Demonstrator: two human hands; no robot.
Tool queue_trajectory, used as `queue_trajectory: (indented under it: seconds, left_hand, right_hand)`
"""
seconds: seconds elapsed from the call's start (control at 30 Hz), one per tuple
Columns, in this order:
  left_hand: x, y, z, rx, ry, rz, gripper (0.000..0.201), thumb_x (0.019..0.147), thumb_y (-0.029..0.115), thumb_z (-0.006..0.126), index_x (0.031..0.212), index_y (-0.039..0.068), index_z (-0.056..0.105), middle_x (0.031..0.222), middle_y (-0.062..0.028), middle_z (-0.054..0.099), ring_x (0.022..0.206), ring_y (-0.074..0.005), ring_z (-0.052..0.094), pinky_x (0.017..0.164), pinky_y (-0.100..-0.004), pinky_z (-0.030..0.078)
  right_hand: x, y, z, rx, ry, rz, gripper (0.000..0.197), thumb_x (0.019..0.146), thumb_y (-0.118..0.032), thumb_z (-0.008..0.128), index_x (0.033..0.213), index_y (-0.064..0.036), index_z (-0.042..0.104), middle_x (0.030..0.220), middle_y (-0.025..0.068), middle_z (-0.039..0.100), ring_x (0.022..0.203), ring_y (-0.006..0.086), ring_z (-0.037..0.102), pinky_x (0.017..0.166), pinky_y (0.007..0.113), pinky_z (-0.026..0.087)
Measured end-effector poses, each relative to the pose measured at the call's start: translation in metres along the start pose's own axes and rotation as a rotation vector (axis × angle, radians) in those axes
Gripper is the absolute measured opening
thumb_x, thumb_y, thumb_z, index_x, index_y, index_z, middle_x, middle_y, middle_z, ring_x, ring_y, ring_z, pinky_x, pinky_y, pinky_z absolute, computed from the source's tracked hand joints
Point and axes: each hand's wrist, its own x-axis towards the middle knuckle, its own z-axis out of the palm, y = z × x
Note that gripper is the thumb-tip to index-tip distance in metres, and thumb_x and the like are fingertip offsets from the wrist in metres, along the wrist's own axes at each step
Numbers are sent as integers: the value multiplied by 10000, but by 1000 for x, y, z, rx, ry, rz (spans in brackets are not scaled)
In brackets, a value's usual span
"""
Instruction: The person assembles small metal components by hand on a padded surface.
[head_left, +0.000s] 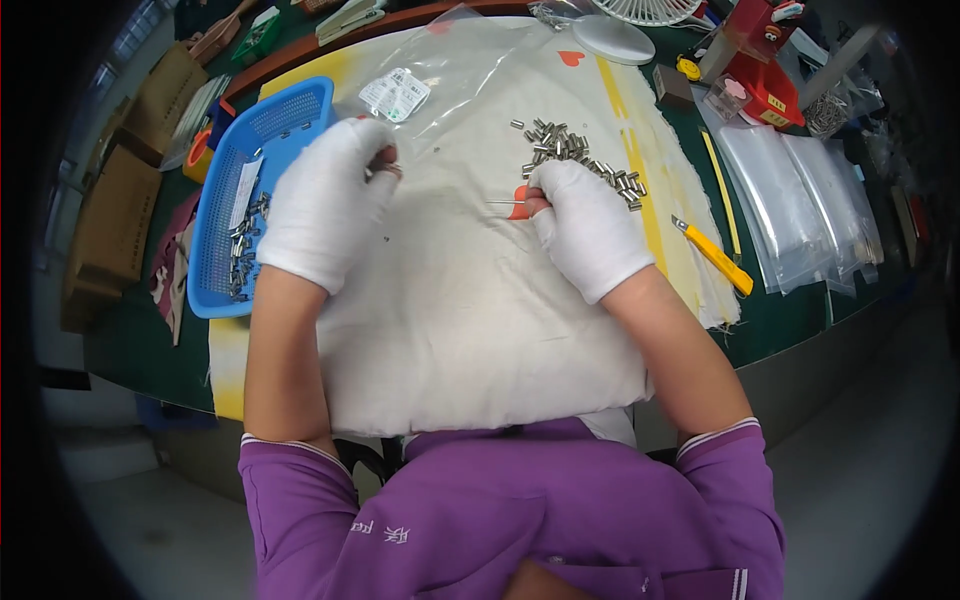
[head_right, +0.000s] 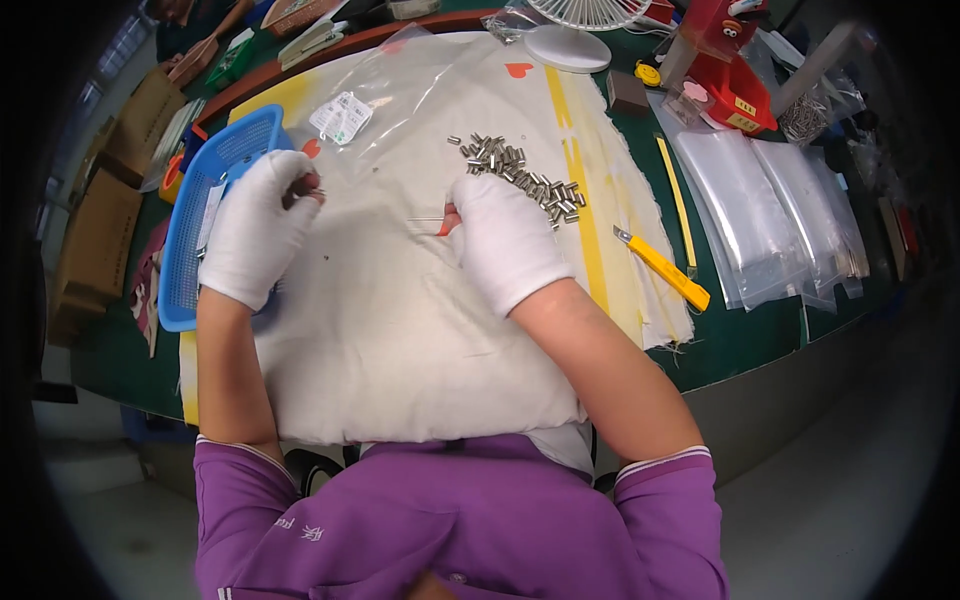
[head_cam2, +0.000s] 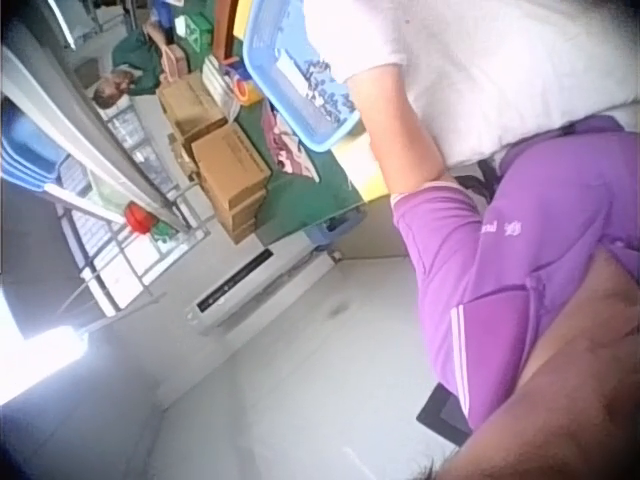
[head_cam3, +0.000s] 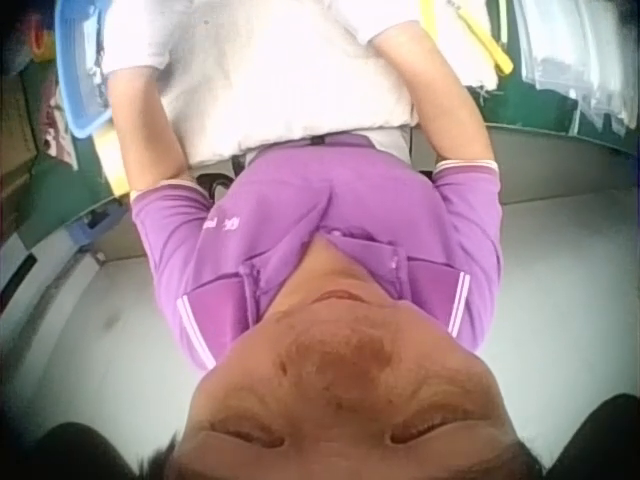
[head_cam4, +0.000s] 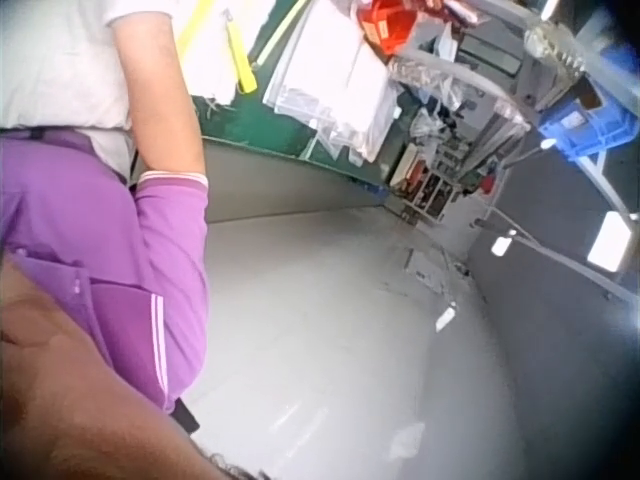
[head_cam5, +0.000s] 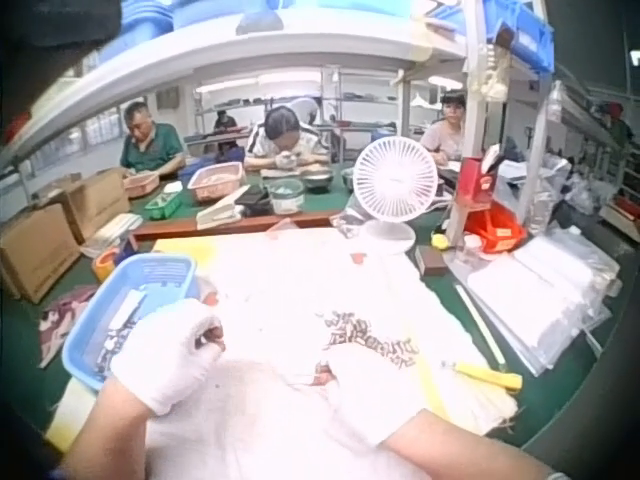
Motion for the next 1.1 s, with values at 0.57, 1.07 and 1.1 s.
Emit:
queue_trajectory:
  seconds: [0.57, 1.07, 1.1]
  left_hand:
    - [3, 0, 7, -49, 0, 23, 151, 816, 86, 651, 957, 34, 663, 903, -100, 642, 780, -211, 630, 723, -298, 495]
    - [62, 49, 100, 13, -334, 95, 145, 773, 152, 626, 883, 77, 686, 865, -158, 661, 789, -310, 638, 718, -373, 500]
    - [63, 49, 101, 54, -367, 91, 147, 771, 148, 622, 877, 69, 686, 844, -164, 664, 772, -313, 640, 709, -379, 501]
  right_hand:
    - [20, 27, -6, 262, 334, 209, 142, 910, -136, 536, 979, -26, 595, 886, 155, 650, 837, 305, 620, 754, 364, 488]
    - [22, 42, -7, 308, 406, 133, 134, 826, -117, 605, 939, -47, 622, 929, 172, 639, 886, 346, 602, 786, 399, 487]
    - [22, 43, -7, 309, 410, 141, 134, 826, -117, 605, 939, -47, 622, 929, 172, 639, 886, 346, 602, 786, 399, 487]
